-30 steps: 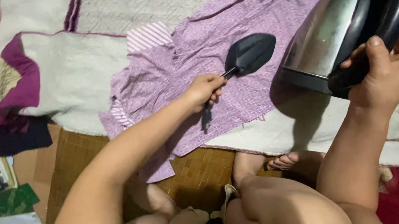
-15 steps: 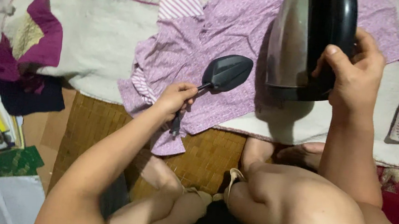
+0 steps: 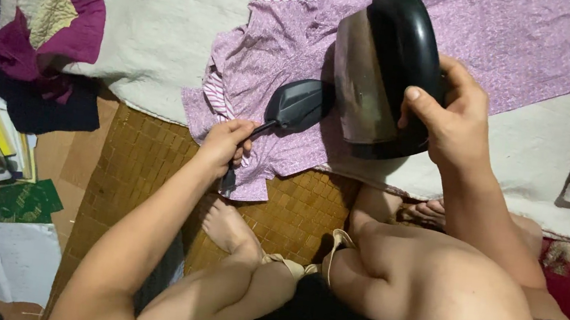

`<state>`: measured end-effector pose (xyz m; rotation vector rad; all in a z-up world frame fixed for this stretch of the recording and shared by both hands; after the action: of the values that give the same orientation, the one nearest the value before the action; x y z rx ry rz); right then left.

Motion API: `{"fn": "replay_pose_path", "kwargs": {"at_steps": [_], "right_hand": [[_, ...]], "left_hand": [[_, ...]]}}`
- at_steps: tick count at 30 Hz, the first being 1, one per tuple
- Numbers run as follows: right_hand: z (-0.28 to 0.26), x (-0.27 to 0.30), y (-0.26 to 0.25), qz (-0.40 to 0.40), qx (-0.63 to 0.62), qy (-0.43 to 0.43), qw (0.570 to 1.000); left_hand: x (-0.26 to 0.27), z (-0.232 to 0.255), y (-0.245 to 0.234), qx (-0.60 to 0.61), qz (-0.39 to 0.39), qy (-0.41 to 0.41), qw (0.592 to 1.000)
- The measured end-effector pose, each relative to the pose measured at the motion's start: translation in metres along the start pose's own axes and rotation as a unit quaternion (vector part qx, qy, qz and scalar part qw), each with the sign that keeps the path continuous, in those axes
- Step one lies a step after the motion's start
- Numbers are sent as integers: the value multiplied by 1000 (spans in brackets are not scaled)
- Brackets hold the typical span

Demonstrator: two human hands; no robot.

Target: Steaming a purple shirt using the steam from an electric kettle while smoothing it with a spatula.

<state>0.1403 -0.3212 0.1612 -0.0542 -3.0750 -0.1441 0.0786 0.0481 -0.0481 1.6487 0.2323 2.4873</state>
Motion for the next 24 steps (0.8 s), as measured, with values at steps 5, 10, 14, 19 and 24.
{"fn": "replay_pose_path", "kwargs": {"at_steps": [5, 10, 14, 19, 24], "right_hand": [[-7, -4, -19, 25, -5, -11, 1000], [-12, -6, -63, 65, 19, -33, 997], [-14, -6, -109, 107, 75, -61, 990], [-23, -11, -151, 160, 103, -83, 978], [-16, -11, -206, 217, 123, -87, 964]], "left_hand": [[-4, 0, 6, -36, 7, 6, 999], [-10, 6, 27, -85, 13, 12, 996], [-36, 6, 50, -101, -22, 45, 994], [-48, 29, 95, -111, -48, 54, 991], [-72, 39, 141, -133, -60, 43, 988]]}}
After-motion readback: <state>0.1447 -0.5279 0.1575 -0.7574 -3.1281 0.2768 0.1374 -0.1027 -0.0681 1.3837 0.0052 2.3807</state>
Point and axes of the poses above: each hand's wrist, its own x-axis away from the middle knuckle, its own y-axis out of the palm, z = x × y, the point moved 6 cm from there along -x, towards the middle knuckle, and after that the axes turned 8 degrees about -y, right-handed, at the moved point
